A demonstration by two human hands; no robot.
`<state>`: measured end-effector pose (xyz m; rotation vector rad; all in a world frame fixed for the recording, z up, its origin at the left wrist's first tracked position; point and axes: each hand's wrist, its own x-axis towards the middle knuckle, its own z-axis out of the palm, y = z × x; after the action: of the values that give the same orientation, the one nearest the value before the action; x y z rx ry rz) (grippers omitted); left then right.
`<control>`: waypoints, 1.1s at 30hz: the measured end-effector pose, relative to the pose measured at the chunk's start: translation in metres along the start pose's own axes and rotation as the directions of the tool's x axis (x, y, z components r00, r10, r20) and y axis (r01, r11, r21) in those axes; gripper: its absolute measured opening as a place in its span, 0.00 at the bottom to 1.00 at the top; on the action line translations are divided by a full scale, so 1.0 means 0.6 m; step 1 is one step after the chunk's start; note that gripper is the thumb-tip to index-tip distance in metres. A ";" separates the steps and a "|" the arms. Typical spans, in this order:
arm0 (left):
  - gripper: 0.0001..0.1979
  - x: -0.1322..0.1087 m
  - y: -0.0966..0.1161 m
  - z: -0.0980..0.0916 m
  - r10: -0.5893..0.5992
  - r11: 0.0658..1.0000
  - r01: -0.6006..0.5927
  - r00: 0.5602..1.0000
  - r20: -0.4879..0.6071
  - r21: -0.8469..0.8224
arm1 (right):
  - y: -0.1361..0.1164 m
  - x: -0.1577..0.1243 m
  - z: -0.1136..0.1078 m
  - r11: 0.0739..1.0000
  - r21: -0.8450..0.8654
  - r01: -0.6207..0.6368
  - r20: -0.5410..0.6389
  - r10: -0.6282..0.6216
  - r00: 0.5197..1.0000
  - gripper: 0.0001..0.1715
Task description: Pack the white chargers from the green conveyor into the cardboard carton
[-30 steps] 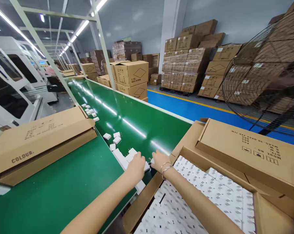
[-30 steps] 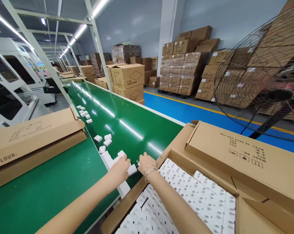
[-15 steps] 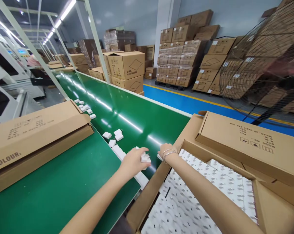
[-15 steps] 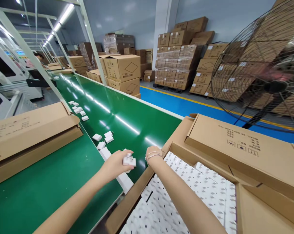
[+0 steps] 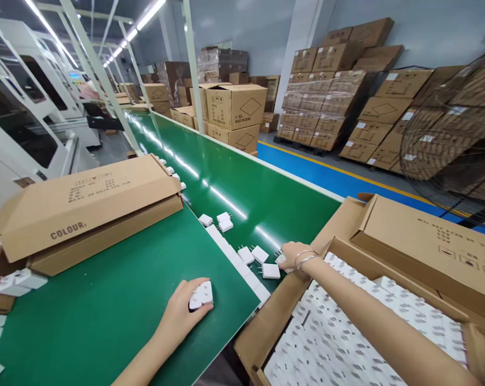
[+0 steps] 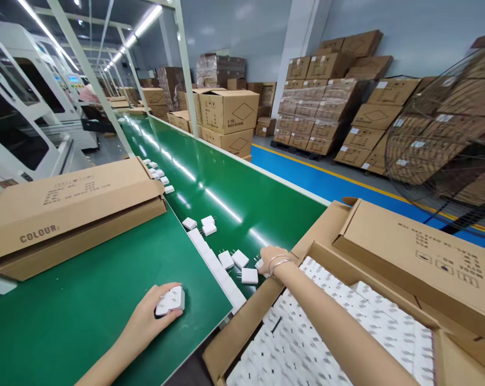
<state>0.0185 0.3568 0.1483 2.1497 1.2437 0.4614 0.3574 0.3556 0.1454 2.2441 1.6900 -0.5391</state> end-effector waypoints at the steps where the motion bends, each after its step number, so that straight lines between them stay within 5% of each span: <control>1: 0.18 -0.001 -0.001 0.004 0.010 1.000 -0.010 1.000 -0.004 0.013 | 0.001 -0.007 -0.003 0.999 -0.023 0.024 0.003 -0.024 1.000 0.17; 10: 0.17 -0.001 0.004 0.007 0.024 1.000 -0.024 1.000 -0.003 0.013 | -0.058 -0.055 0.048 0.984 -0.092 0.151 -0.021 -0.154 0.988 0.11; 15: 0.17 -0.004 0.000 0.014 0.003 0.997 -0.005 0.999 -0.035 -0.073 | -0.053 -0.057 0.027 0.962 0.045 0.268 -0.132 -0.260 0.956 0.11; 21: 0.19 -0.005 0.006 0.012 -0.031 0.997 0.029 0.999 -0.030 -0.073 | -0.132 -0.060 0.023 0.713 0.314 0.627 -0.296 -0.554 0.778 0.24; 26: 0.20 -0.005 0.010 0.009 0.016 0.996 -0.016 1.000 -0.008 -0.087 | -0.170 -0.061 0.043 0.576 0.368 0.730 -0.379 -0.624 0.683 0.37; 29: 0.22 -0.004 0.008 0.013 0.026 0.993 -0.027 1.000 -0.011 -0.114 | -0.162 -0.071 0.035 0.567 0.312 0.762 -0.402 -0.648 0.647 0.42; 33: 0.20 0.000 0.004 0.021 -0.005 0.992 -0.001 0.999 -0.046 -0.123 | -0.185 -0.088 0.028 0.541 -0.016 0.841 -0.425 -0.765 0.484 0.39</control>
<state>0.0274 0.3517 0.1405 2.0447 1.2103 0.5752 0.2355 0.3338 0.1547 1.5418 3.0608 -0.4591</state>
